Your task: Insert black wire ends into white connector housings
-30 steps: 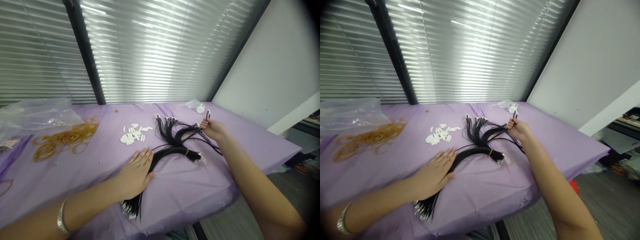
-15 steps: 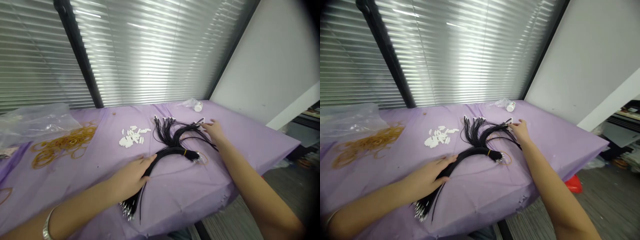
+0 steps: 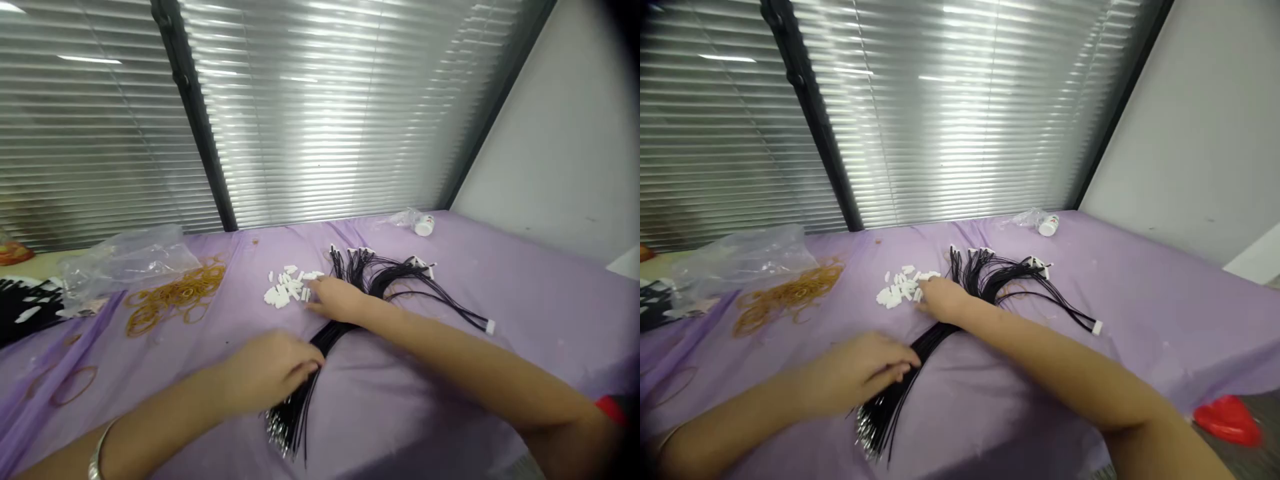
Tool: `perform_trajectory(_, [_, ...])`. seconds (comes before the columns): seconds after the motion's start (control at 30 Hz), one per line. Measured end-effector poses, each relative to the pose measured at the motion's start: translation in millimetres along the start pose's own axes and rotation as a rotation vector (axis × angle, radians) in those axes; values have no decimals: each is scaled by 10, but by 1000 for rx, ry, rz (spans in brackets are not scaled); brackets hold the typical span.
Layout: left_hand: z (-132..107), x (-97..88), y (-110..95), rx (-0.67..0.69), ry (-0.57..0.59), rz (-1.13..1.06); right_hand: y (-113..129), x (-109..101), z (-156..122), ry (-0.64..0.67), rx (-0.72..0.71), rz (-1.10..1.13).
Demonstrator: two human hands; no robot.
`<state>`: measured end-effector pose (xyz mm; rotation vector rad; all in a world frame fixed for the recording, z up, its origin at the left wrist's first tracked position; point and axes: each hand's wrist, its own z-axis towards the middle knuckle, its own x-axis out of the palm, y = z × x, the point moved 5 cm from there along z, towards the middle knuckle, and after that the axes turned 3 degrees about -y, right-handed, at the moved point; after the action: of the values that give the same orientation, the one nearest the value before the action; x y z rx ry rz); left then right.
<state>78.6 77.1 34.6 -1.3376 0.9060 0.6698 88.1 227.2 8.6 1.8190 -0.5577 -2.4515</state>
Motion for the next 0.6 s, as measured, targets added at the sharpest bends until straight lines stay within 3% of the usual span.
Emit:
perform_trajectory(0.07, [-118, 75, -87, 79, 90, -64, 0, 141, 79, 21, -4, -81])
perform_trajectory(0.13, [-237, 139, -50, 48, 111, -182, -26, 218, 93, 23, -17, -135])
perform_trajectory(0.2, [-324, 158, 128, -97, 26, -393, -40, 235, 63, 31, -39, -162])
perform_trajectory(0.3, [-403, 104, 511, -331, -275, -722, -15, 205, 12, 56, -79, -169])
perform_trajectory(0.37, [-429, 66, 703, -425, -428, -796, 9, 178, 4, 46, -92, -163])
perform_trajectory(0.47, [-428, 52, 799, -468, -490, -927, -8, 166, 16, -8, -56, -159])
perform_trajectory(0.6, [-416, 75, 747, -485, -462, -1015, -90, 202, 22, -59, 6, -158])
